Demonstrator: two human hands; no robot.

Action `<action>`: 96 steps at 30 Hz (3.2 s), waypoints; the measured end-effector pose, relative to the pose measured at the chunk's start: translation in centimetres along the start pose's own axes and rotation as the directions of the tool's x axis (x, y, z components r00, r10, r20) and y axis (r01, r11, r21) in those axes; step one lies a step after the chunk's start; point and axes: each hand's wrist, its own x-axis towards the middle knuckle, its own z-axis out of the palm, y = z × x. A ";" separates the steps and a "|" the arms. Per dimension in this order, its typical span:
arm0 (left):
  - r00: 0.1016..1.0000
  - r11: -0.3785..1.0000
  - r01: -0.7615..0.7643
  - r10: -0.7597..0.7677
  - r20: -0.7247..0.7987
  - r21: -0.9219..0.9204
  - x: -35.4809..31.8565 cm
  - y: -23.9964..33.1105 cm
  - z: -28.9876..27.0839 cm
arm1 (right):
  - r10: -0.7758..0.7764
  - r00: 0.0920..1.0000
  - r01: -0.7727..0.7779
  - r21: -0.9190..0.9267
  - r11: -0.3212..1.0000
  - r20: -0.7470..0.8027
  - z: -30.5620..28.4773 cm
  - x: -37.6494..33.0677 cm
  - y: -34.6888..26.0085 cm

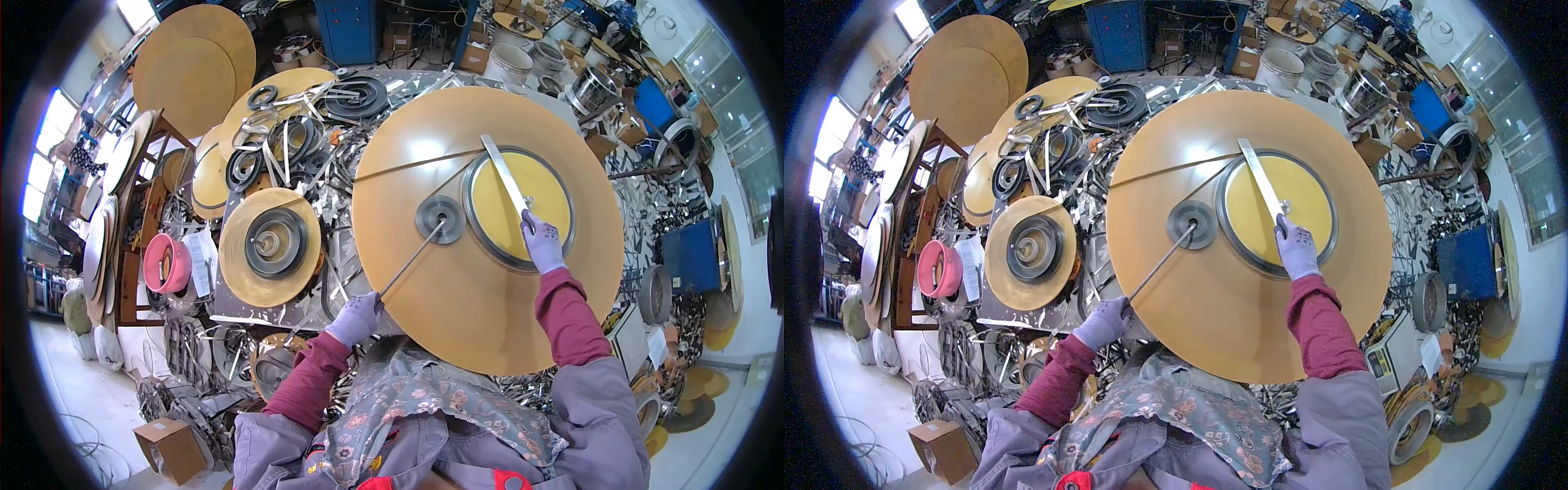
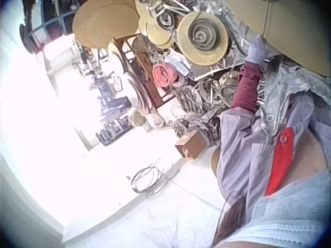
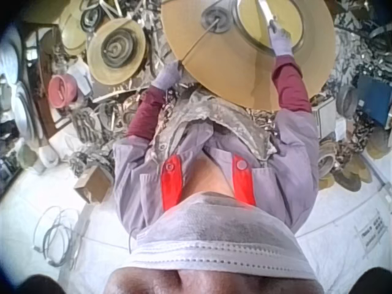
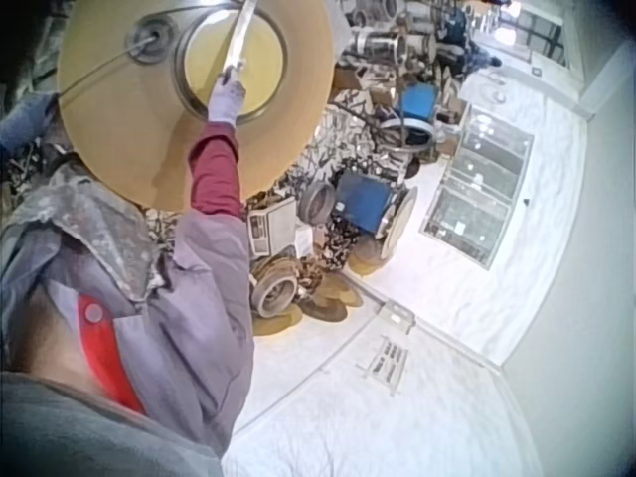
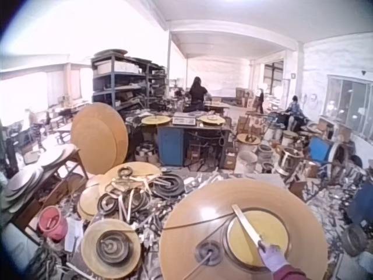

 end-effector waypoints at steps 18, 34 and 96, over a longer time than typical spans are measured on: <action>1.000 0.999 0.005 -0.004 0.020 -0.052 -0.4 1.0 0.1 | 0.041 0.999 -0.041 -0.090 0.995 -0.008 0.8 -0.4 0.5; 1.000 0.999 0.013 -0.013 0.009 -0.039 0.1 0.4 -0.2 | 0.011 0.999 -0.014 -0.082 0.997 -0.039 0.2 -0.5 0.0; 1.000 0.998 0.008 -0.008 0.007 -0.063 -0.6 0.5 -0.8 | 0.082 0.996 -0.083 -0.066 0.994 -0.018 0.3 -0.5 -0.4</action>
